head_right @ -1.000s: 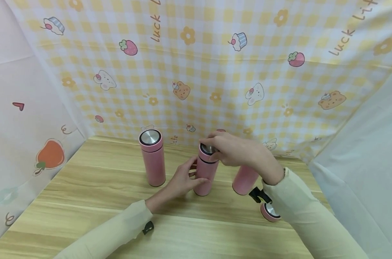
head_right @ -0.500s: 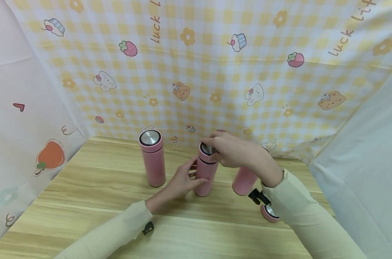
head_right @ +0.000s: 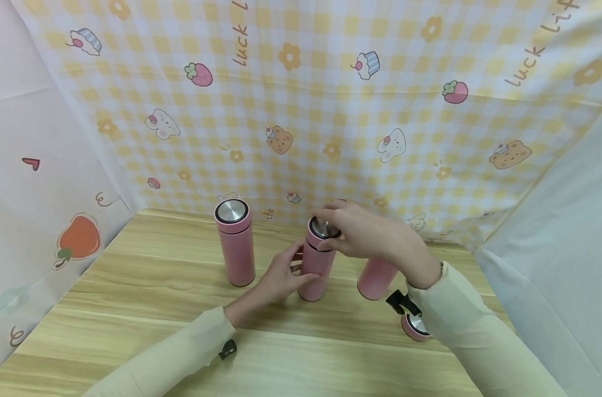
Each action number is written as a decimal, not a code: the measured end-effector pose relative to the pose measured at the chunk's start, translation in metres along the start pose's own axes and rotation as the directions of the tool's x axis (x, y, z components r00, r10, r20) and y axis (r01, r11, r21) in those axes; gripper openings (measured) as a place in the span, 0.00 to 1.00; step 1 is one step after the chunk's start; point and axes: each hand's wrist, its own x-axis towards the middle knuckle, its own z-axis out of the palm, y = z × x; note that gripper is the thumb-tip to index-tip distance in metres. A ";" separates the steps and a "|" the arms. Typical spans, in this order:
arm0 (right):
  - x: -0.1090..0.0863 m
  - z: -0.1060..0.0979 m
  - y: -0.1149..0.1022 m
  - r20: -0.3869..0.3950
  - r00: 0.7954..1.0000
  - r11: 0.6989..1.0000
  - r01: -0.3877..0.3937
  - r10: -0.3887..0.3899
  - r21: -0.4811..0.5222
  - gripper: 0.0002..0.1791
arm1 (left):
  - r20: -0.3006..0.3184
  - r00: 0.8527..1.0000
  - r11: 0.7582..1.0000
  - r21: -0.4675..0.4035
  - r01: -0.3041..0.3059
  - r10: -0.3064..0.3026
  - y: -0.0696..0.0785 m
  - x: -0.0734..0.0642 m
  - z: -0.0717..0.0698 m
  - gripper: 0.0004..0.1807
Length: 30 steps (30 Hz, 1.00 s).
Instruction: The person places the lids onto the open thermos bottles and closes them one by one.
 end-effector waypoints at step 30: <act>0.000 0.003 0.005 -0.021 0.997 0.998 0.069 -0.069 -0.011 0.30 | 0.000 1.000 1.000 -0.016 -0.006 0.006 -0.001 0.000 0.001 0.34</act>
